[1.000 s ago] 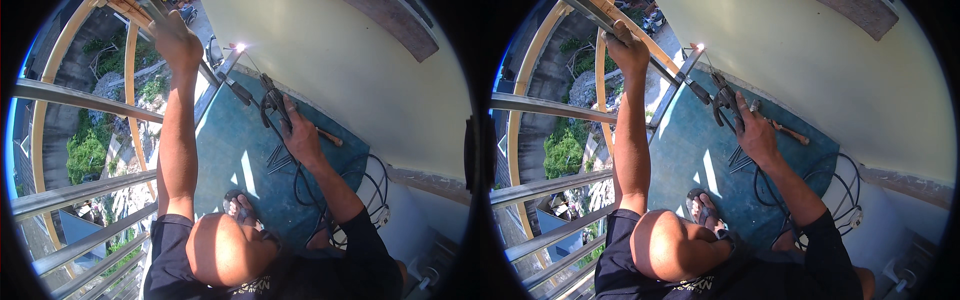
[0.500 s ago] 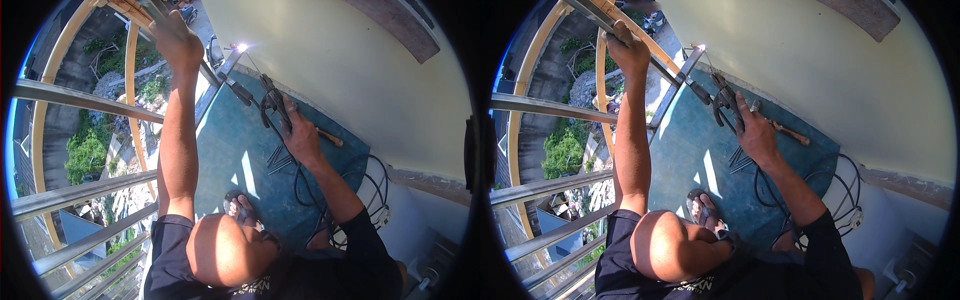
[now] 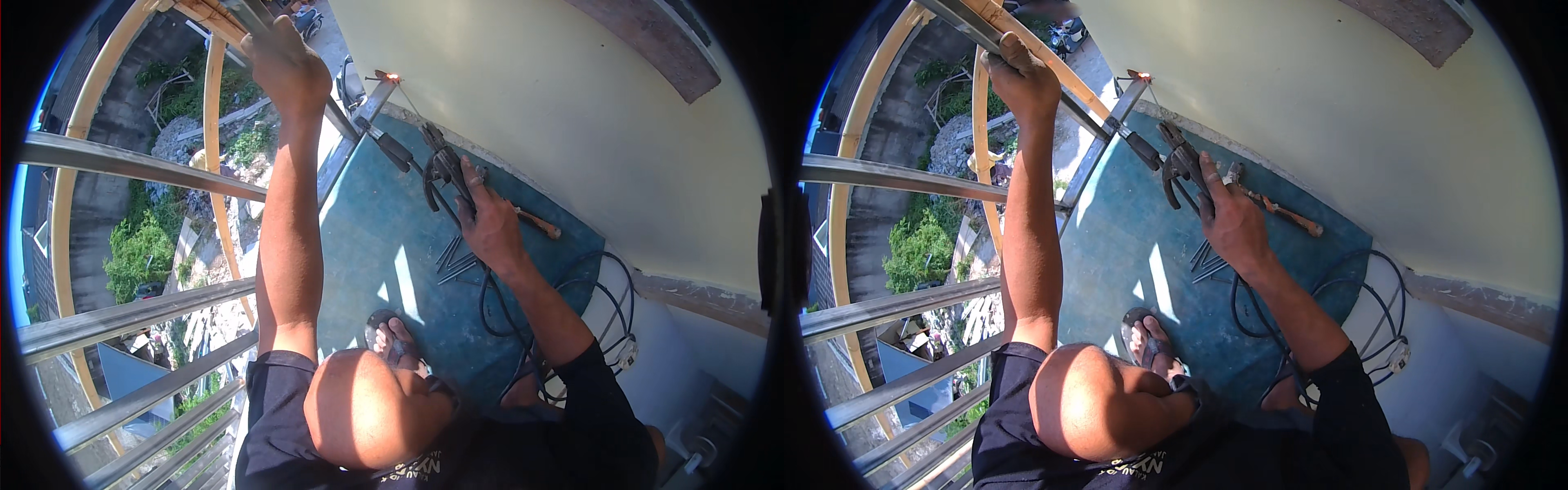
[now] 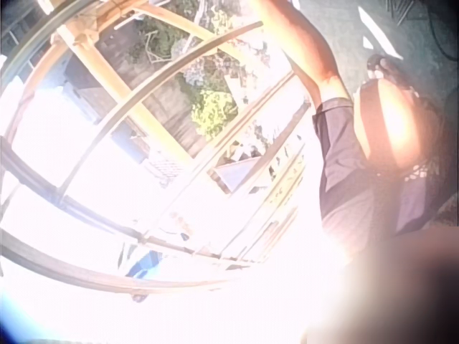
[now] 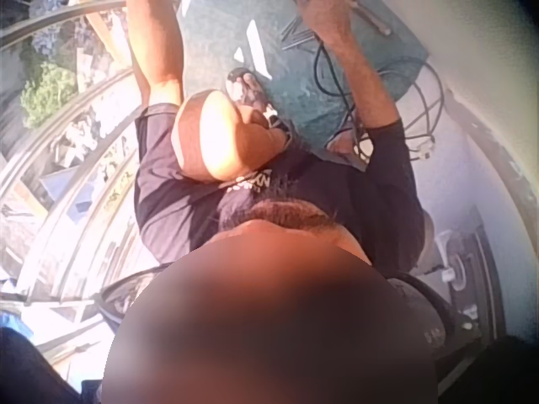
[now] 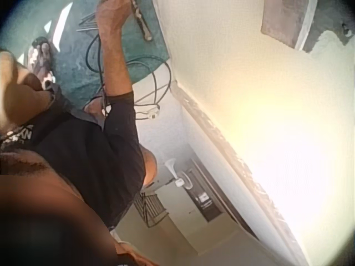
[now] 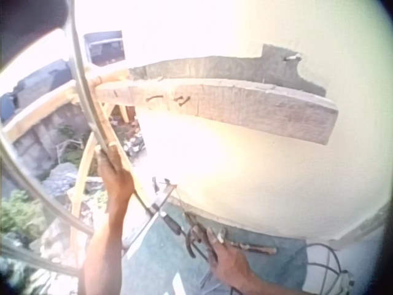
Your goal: Welding a metal railing to a wall and floor on a balcony.
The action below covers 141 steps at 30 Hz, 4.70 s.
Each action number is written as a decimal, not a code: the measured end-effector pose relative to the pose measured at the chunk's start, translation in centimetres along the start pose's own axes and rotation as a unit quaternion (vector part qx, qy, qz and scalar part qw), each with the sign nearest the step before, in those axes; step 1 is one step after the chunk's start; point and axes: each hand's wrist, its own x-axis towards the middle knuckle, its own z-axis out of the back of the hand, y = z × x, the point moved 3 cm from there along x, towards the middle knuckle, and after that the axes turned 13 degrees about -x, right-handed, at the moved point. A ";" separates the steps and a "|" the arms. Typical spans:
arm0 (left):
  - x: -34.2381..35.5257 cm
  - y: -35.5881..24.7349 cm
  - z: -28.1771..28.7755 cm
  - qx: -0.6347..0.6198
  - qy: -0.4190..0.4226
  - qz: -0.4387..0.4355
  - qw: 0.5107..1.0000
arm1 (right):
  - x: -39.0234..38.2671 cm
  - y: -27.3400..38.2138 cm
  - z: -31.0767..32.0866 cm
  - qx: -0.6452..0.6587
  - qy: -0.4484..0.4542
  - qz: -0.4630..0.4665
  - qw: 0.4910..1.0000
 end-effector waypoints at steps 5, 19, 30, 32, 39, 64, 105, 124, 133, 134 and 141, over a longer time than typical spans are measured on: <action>0.0 -0.1 -0.1 0.029 0.006 -0.028 0.999 | 0.2 -0.1 -0.1 -0.010 0.038 -0.032 0.999; -0.1 0.0 -0.1 0.039 0.039 -0.031 0.998 | 0.6 -0.1 -0.1 -0.016 0.033 -0.023 0.999; -0.2 -0.2 0.0 0.028 0.026 -0.020 0.999 | 0.6 0.3 0.2 0.019 -0.034 0.020 0.999; -0.2 -0.2 0.0 0.057 0.040 -0.005 0.998 | 0.8 0.2 0.2 0.016 -0.017 0.012 1.000; 0.1 -0.5 -0.1 0.056 0.031 -0.022 0.998 | 0.8 0.4 0.4 -0.007 0.043 -0.023 0.999; 0.0 0.4 -0.2 -0.023 -0.025 0.005 0.999 | 1.7 0.4 0.3 -0.003 0.051 -0.042 0.998; -0.1 0.8 0.0 -0.003 -0.019 0.038 0.999 | 1.3 0.5 0.2 -0.005 0.073 -0.067 0.995; 0.0 0.1 0.0 -0.003 -0.005 0.018 1.000 | 0.8 0.4 0.1 -0.010 0.027 -0.014 0.999; 0.0 -0.2 0.0 -0.010 -0.012 0.024 1.000 | 1.0 0.2 -0.1 -0.021 0.044 -0.035 0.998; 0.0 -0.2 0.0 -0.007 -0.007 0.023 1.000 | 1.0 0.1 -0.2 -0.019 0.049 -0.043 0.998; 0.0 0.5 0.1 -0.009 -0.009 0.035 0.999 | 1.1 0.3 0.0 -0.006 -0.009 -0.003 1.000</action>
